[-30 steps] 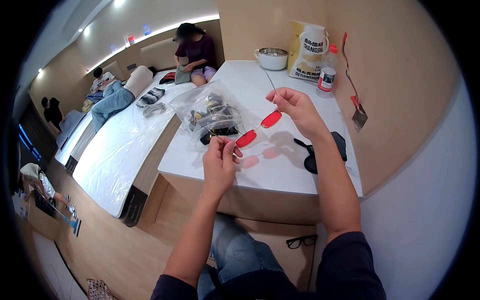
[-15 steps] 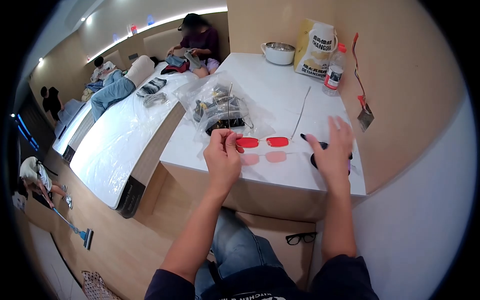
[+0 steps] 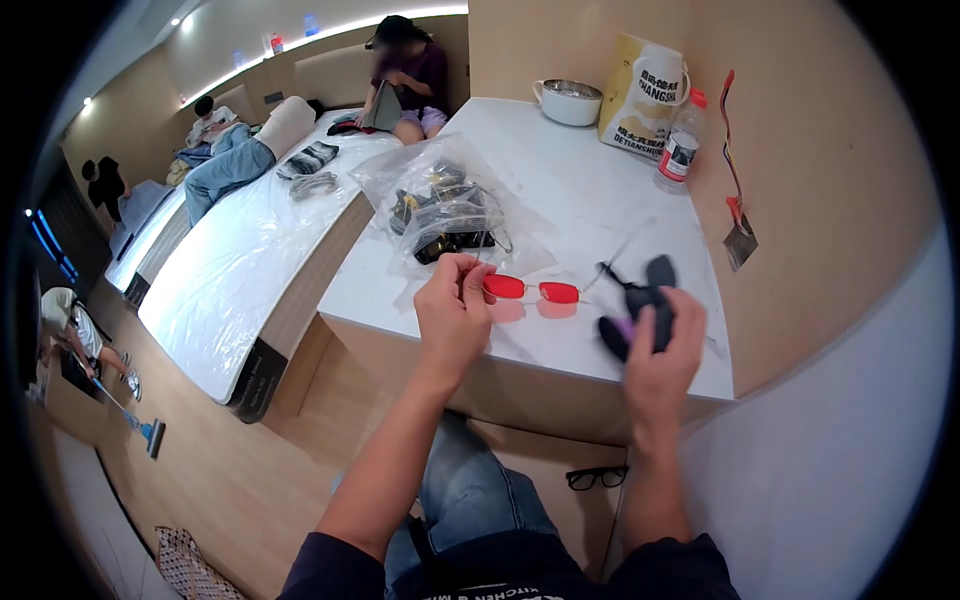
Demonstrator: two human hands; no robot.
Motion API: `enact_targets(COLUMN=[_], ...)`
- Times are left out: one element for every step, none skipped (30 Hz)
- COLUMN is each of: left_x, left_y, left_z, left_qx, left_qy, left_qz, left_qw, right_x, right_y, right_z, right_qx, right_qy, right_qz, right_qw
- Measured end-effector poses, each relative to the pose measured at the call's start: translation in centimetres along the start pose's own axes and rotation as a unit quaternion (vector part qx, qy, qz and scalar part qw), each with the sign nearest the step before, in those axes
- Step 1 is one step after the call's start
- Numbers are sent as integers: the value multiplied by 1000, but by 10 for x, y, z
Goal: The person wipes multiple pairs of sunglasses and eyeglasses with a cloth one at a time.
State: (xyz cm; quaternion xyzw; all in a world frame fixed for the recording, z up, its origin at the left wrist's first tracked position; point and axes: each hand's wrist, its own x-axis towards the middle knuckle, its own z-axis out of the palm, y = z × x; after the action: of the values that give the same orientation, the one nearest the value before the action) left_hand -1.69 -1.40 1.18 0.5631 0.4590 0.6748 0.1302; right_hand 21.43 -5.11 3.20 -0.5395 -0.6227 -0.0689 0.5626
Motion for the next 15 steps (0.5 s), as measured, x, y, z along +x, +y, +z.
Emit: enact_targets(left_x=[-1, -2, -2, -3, -4, -4, -4, -3, -3, -4, -6, -7, -8, -8, -7], left_y=[0, 0, 0, -1, -1, -1, -2, -4, -5, -5, -6, 1, 4, 2, -2], left_z=[0, -1, -1, -1, -2, -3, -3, -3, -3, -2, -1, -3, -5, -4, -3], left_qx=[0, 1, 2, 3, 7, 10, 12, 8, 5, 1, -10, -21, -32, -27, -22], left_qy=[-6, -9, -12, -14, -17, -17, -14, 1, 16, 30, 27, 23, 18, 27, 37], left_qz=[6, 7, 8, 9, 3, -1, -7, 13, 32, 50, 34, 18, 1, 13, 25], left_qw=[1000, 1000, 1000, 1000, 1000, 1000, 1000, 1000, 999, 998, 999, 999, 999, 999, 999], right_x=[-7, -12, -16, -15, -14, -12, -10, -11, -13, -17, -20, -20, -17, -16, -14], right_y=[-12, -23, -30, -31, -32, -33, -35, -36, -44, -48, -49, -48, -43, -43, -45], right_z=[4, 9, 12, 19, 21, 23, 26, 29, 26, 27, 27, 27, 25, 20, 14], right_qx=[31, 44, 56, 58, 60, 62, 64, 66, 67, 76, 85, 68, 82, 87, 92], right_qy=[-24, -53, -82, -89, -88, -87, -88, -94, -137, -155, -173, -139, -107, -71, -35], right_qz=[-65, -92, -119, -113, -99, -89, -80, -119, -148, -145, -139, -133, -115, -88, -62], right_qw=[997, 993, 988, 988, 989, 990, 991, 986, 977, 974, 971, 979, 984, 990, 993])
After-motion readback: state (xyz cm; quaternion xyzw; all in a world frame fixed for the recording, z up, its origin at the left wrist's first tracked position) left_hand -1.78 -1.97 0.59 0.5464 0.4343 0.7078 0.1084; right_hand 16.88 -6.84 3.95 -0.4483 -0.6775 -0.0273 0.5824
